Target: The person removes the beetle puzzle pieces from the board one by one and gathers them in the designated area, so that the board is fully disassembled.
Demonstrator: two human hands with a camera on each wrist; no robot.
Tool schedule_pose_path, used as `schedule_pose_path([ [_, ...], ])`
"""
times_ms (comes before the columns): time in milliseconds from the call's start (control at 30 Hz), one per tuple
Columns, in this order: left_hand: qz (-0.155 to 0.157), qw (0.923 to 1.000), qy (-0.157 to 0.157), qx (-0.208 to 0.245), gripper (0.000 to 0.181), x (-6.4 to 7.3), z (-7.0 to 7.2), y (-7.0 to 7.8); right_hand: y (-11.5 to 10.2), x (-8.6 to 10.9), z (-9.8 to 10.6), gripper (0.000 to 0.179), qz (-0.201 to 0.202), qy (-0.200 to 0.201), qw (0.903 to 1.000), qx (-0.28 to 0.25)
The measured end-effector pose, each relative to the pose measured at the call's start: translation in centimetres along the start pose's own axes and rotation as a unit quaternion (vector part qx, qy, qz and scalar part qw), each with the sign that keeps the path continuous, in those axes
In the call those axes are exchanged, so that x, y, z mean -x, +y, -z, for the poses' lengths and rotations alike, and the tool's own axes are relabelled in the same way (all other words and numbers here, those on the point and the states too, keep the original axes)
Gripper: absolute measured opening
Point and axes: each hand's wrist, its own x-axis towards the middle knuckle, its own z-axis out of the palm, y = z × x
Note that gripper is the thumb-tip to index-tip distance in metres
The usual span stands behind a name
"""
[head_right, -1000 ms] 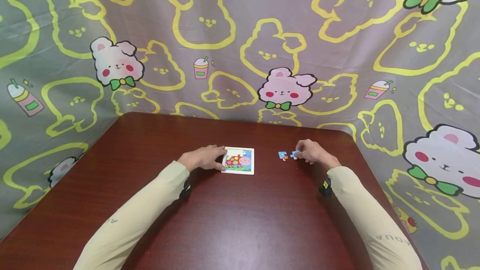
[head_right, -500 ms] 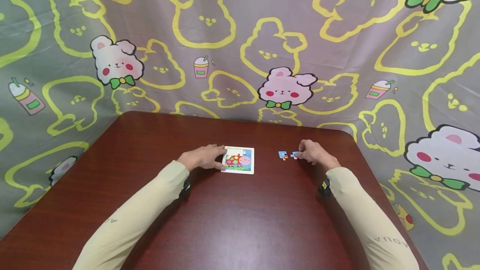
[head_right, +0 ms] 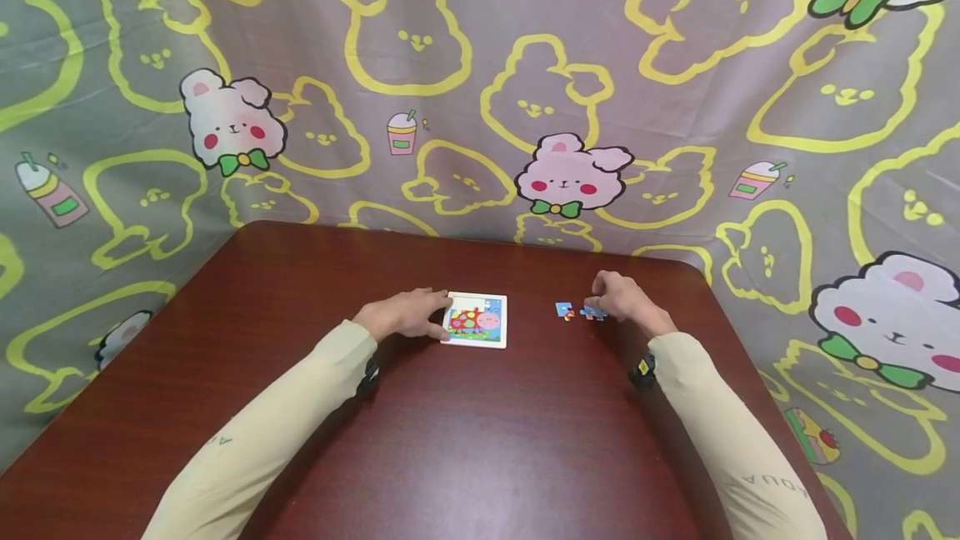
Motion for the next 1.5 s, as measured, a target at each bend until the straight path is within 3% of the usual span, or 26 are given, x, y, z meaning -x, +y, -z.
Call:
schedule_pose_path([
  [233,0.000,1.0000,-0.001,-0.002,0.071,0.2,-0.2,-0.1,-1.8,-0.4,-0.4,0.022,0.030,0.019,0.9992,-0.019],
  [600,-0.004,1.0000,0.002,-0.005,0.070,0.1,-0.1,0.0,-4.4,-1.0,-1.7,0.017,0.060,0.000,0.9962,-0.062],
  [767,-0.002,1.0000,0.003,-0.002,0.070,0.3,0.1,-0.1,-6.0,-1.5,-2.1,0.016,0.082,0.011,0.9955,-0.046],
  [967,0.003,1.0000,0.004,0.000,0.070,0.6,0.5,-0.3,-7.9,-2.1,-2.9,0.014,0.091,-0.006,0.9942,-0.057],
  [1500,-0.014,0.9999,0.003,-0.002,0.069,0.1,0.1,0.0,-10.3,-2.7,-5.0,0.026,0.113,-0.046,0.9916,-0.043],
])
